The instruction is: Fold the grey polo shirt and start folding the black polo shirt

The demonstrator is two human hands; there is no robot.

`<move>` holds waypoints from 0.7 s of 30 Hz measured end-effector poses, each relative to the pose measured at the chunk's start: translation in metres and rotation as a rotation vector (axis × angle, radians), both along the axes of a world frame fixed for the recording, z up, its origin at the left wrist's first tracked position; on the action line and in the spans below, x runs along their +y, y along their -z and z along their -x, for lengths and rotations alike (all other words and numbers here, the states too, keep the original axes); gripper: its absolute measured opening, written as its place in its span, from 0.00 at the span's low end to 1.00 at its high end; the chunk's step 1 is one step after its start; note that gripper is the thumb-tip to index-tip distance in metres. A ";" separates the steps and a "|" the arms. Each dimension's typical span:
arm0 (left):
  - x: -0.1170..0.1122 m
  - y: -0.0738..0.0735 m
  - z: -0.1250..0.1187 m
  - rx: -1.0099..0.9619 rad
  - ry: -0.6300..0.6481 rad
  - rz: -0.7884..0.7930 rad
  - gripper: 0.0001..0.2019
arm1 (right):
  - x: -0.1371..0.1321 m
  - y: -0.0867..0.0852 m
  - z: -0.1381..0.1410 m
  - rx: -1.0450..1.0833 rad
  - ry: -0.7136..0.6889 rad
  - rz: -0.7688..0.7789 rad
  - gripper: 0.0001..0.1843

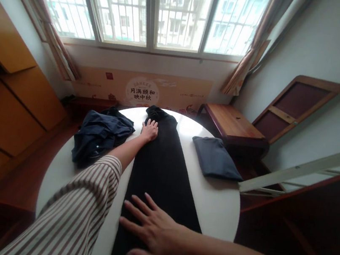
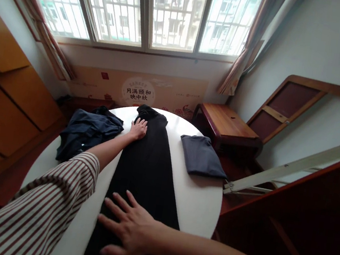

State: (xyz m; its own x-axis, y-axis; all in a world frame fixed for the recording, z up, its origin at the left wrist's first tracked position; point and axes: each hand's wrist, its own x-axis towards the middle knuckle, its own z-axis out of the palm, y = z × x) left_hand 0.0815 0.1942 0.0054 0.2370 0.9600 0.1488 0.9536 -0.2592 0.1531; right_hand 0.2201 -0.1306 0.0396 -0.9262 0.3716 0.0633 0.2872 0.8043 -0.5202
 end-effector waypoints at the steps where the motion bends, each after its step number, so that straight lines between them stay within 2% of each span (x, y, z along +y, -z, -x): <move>1: 0.003 -0.002 -0.001 0.003 0.024 0.001 0.27 | -0.006 -0.003 -0.002 0.013 -0.017 0.006 0.42; 4: 0.018 -0.007 -0.003 -0.006 0.031 0.011 0.28 | -0.011 -0.007 -0.004 0.021 -0.049 -0.020 0.44; 6: 0.032 -0.009 -0.002 -0.024 -0.004 0.029 0.28 | -0.009 -0.002 -0.004 0.016 -0.058 -0.083 0.42; 12: 0.081 -0.010 0.002 -0.075 -0.021 0.110 0.25 | -0.002 0.031 0.001 0.020 -0.046 -0.382 0.29; 15: 0.097 -0.011 0.000 -0.109 -0.014 0.126 0.21 | 0.001 0.042 0.001 0.036 -0.039 -0.462 0.26; 18: 0.102 -0.016 -0.001 -0.153 -0.026 0.108 0.19 | 0.000 0.043 0.001 0.050 -0.050 -0.437 0.27; 21: 0.093 -0.027 0.002 -0.199 -0.065 0.024 0.19 | -0.003 0.030 0.001 0.062 -0.059 -0.294 0.27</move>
